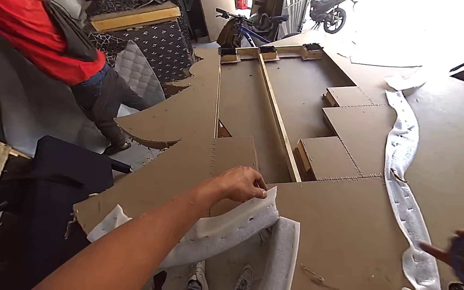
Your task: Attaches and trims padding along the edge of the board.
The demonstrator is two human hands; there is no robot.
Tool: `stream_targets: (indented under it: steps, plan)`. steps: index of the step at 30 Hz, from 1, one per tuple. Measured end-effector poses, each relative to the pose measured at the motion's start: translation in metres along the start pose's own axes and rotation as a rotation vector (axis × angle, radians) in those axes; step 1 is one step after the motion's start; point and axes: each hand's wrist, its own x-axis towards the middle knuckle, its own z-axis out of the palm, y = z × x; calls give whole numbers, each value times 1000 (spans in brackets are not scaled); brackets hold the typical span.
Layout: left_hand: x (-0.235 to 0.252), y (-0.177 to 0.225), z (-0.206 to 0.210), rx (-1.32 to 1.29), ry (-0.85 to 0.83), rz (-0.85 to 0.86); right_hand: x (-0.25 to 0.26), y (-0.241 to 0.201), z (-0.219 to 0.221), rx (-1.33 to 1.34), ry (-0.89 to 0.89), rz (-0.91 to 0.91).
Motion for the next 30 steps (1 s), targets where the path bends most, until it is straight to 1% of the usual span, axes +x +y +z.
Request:
stream_targets:
  steps: [1,3,5,6,7,8,10,11,12,13,14,15,17,18,21,23,26,30]
  plan:
    - [-1,1,1,24,15,0,12,14,17,75,-46,-53]
    - [-5,2,4,77,46,16,37,36,65,201,-111,-109]
    - [-11,2,7,131,80,33,61,49,106,277,-148,-111]
    - [-14,1,7,159,96,41,73,51,117,243,-174,-78]
    - [-17,-1,7,177,113,53,84,50,122,116,-204,-30]
    - [-22,-5,7,189,127,64,95,48,121,-92,-237,24]
    - [-35,-14,4,195,142,83,121,37,112,-636,-368,85]
    - [-43,-21,2,175,150,91,134,29,107,-948,-455,47]
    - [-50,-29,0,133,157,92,144,20,102,-1230,-525,-39]
    - [-56,-37,-5,75,151,78,153,12,98,-1428,-580,-134]
    - [-60,-45,-10,32,157,65,163,8,94,-1550,-630,-209]
    - [-62,-53,-14,11,172,53,171,6,92,-1619,-678,-259]
    - [-61,-60,-13,48,215,62,186,11,95,-1662,-770,-307]
    - [-58,-58,-8,88,221,94,193,16,100,-1654,-814,-322]
    - [-48,-37,7,248,200,205,210,36,126,-1582,-923,-355]
    - [-41,-23,6,334,149,230,216,47,145,-1502,-988,-365]
    - [-36,-15,-4,380,72,210,222,53,162,-1413,-1026,-362]
    - [-33,-16,-9,395,44,232,218,59,176,-1386,-1042,-394]
